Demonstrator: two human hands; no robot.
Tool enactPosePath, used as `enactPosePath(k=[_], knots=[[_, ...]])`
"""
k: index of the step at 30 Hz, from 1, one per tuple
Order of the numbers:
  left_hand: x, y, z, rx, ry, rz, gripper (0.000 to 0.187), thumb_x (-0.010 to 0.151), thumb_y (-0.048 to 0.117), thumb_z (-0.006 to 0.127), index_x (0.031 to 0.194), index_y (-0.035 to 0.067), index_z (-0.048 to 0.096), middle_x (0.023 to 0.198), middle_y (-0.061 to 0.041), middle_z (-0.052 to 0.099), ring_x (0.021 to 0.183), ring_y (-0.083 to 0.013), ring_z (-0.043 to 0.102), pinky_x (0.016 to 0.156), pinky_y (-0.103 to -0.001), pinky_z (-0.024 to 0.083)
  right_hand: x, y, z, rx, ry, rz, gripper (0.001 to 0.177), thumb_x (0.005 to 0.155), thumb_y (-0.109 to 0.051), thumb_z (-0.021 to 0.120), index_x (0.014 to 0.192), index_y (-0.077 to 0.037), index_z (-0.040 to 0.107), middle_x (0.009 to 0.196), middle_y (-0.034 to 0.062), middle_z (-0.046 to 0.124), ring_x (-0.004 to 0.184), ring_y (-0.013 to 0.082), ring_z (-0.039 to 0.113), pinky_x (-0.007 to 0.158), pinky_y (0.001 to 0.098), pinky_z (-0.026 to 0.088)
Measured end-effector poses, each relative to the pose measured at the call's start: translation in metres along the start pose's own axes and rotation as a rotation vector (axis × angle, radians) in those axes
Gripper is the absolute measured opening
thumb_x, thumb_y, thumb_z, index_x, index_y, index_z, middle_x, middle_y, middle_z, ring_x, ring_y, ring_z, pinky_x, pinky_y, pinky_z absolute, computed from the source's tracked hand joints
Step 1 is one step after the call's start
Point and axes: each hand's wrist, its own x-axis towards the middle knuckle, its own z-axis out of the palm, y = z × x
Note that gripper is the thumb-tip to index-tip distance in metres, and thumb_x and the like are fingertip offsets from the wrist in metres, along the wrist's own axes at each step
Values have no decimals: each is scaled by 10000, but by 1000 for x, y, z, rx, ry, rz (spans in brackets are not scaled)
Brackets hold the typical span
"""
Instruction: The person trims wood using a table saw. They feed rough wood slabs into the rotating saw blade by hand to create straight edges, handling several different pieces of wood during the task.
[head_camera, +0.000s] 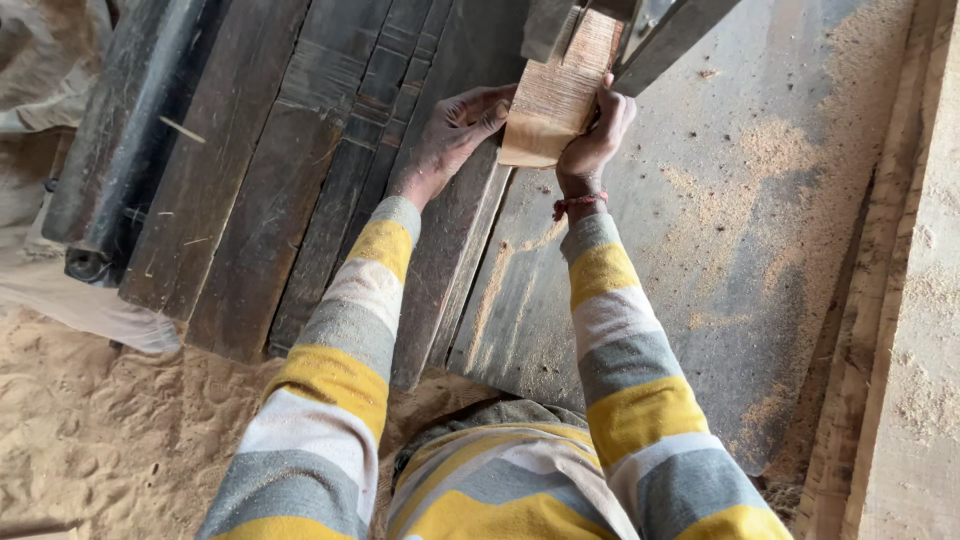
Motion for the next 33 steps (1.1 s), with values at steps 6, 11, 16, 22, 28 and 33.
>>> enactPosePath(k=[6, 11, 16, 22, 28, 33], knots=[[17, -11, -4, 8, 53, -15, 496, 926, 464, 757, 1273, 112, 723, 1245, -26, 766, 1202, -128, 673, 1074, -322, 518, 9, 20, 12, 48, 7, -56, 329, 1062, -66, 520, 1372, 0, 610, 1371, 154, 547, 1324, 282, 549, 1137, 426, 505], [30, -21, -11, 77, 76, -58, 485, 916, 490, 762, 1211, 105, 752, 1172, -22, 789, 1140, -129, 705, 1043, -310, 547, 38, 36, 43, 1266, 30, -382, 1133, 670, -640, 755, 1489, 100, 503, 1530, 269, 403, 1455, 310, 367, 1233, 362, 257], [23, -22, -1, 108, 210, 49, 510, 945, 537, 721, 1188, 89, 743, 1183, -95, 779, 1131, -195, 718, 1034, -364, 566, 24, 55, 25, 97, -45, -97, 807, 866, -533, 609, 1474, -6, 544, 1497, 184, 492, 1423, 262, 457, 1221, 358, 341], [-35, -27, 3, 369, 474, 104, 714, 983, 677, 447, 1256, 72, 712, 1287, -161, 731, 1211, -273, 699, 1044, -442, 558, 43, 43, 29, 95, -69, -51, 712, 933, -499, 566, 1448, -7, 569, 1469, 188, 537, 1401, 279, 500, 1206, 378, 373], [-112, -24, 16, 507, 497, 83, 656, 1089, 595, 364, 1398, 67, 602, 1445, -181, 627, 1345, -287, 633, 1136, -472, 520, 130, 24, 18, 149, -221, 84, 626, 1000, -465, 523, 1422, -9, 595, 1442, 192, 581, 1379, 296, 543, 1190, 398, 405], [-172, 4, 47, 876, 440, 54, 544, 1089, 455, 533, 1483, 80, 528, 1583, -167, 521, 1535, -362, 437, 1255, -501, 390, 122, -19, -54, 138, -371, 78, 564, 1055, -437, 487, 1401, -11, 616, 1420, 195, 618, 1361, 310, 579, 1178, 415, 432]])
